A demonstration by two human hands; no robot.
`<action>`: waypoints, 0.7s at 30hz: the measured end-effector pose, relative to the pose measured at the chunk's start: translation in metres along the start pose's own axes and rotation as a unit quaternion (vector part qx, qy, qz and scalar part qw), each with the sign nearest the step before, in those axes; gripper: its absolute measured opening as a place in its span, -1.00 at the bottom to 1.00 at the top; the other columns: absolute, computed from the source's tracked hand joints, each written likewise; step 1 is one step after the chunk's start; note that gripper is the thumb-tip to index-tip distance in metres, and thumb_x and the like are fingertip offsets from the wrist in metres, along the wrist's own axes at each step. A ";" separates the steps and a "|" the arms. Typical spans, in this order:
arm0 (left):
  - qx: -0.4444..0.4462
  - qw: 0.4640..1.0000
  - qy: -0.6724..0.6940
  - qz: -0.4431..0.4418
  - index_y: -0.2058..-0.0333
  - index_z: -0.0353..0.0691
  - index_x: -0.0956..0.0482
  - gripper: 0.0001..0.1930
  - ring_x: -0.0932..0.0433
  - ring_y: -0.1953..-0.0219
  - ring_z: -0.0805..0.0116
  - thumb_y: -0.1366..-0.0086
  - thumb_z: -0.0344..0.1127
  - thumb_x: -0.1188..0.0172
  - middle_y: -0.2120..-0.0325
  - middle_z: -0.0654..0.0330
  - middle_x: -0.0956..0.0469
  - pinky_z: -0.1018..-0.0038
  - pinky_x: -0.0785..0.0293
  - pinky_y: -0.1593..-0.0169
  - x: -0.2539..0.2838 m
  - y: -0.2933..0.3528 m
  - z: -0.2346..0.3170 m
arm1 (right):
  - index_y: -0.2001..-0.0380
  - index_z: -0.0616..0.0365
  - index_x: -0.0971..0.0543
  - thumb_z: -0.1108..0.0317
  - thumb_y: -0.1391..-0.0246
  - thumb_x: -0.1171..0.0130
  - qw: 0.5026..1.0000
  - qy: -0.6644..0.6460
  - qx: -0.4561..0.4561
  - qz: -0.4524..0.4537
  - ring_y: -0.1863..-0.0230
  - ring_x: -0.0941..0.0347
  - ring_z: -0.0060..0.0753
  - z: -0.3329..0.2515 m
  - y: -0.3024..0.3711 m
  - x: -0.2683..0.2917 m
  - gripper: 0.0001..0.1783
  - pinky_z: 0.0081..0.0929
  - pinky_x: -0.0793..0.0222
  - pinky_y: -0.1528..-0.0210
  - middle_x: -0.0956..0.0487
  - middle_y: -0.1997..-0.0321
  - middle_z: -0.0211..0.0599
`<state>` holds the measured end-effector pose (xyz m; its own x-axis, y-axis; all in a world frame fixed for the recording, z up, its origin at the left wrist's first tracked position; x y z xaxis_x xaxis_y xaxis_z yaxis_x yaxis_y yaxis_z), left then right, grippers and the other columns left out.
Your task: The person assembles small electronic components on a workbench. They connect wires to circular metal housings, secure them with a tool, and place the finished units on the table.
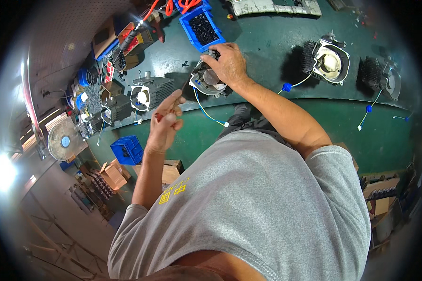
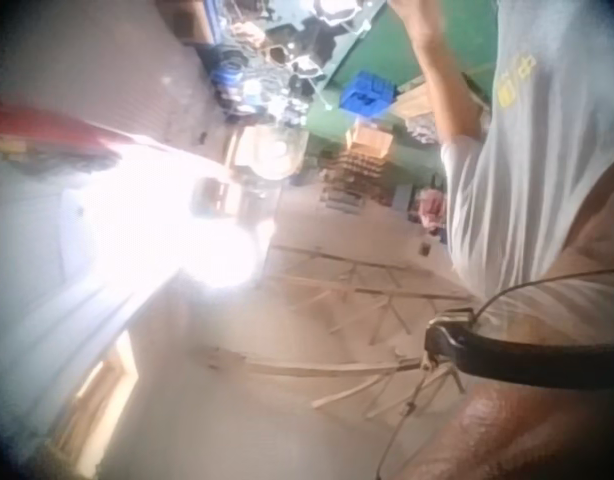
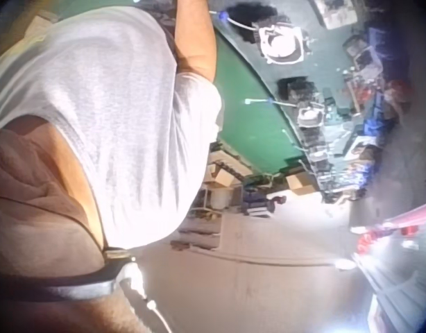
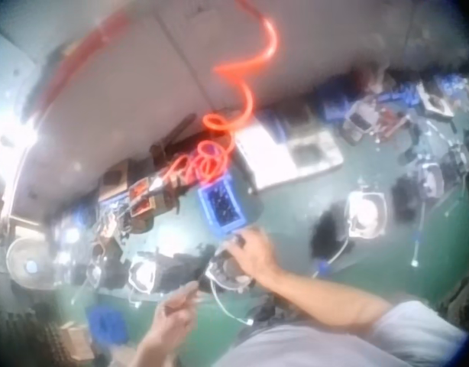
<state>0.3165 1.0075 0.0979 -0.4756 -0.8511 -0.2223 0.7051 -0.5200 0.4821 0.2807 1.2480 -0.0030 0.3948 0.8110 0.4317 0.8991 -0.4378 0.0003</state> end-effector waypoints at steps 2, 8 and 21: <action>0.008 0.973 -0.222 0.058 -0.33 -0.34 -0.42 -0.37 -0.41 0.35 0.63 -0.42 -0.10 -0.30 -0.08 0.20 -0.58 0.67 -0.32 0.41 0.018 -0.003 0.011 | 0.10 0.08 -0.74 -0.02 -0.04 -0.46 1.000 -0.005 -0.002 0.000 -0.15 -0.51 0.00 0.001 0.000 0.001 -0.53 -0.06 -0.51 -0.10 -0.67 0.05 -0.02; 0.093 0.916 -0.388 0.046 -0.19 -0.37 -0.57 -0.58 -0.40 0.47 0.67 -0.39 -0.41 -0.19 0.27 0.20 -0.74 0.66 -0.35 0.42 0.023 -0.032 0.069 | 0.11 0.08 -0.74 -0.03 -0.05 -0.45 1.000 -0.008 -0.003 -0.004 -0.18 -0.49 0.02 0.002 0.000 0.001 -0.53 -0.07 -0.50 -0.11 -0.66 0.05 -0.02; 0.099 0.867 -0.483 -0.065 -0.03 -0.37 -0.70 -0.62 -0.45 0.47 0.63 -0.29 -0.43 -0.08 0.46 0.29 -0.64 0.64 -0.31 0.40 0.023 -0.065 0.091 | 0.11 0.08 -0.74 -0.03 -0.03 -0.45 1.000 0.001 -0.013 -0.002 -0.19 -0.49 -0.03 -0.001 0.000 0.002 -0.52 -0.06 -0.50 -0.15 -0.70 0.01 -0.15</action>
<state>0.2118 1.0278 0.1383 -0.8301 -0.2783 0.4833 0.5546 -0.5029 0.6630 0.2813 1.2494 -0.0013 0.3904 0.8123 0.4333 0.8958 -0.4438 0.0249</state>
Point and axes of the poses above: each hand's wrist, its own y-axis away from the middle knuckle, its own x-axis out of the back of the hand, z = x × y, the point moved 8 cm from there along -y, towards the middle knuckle
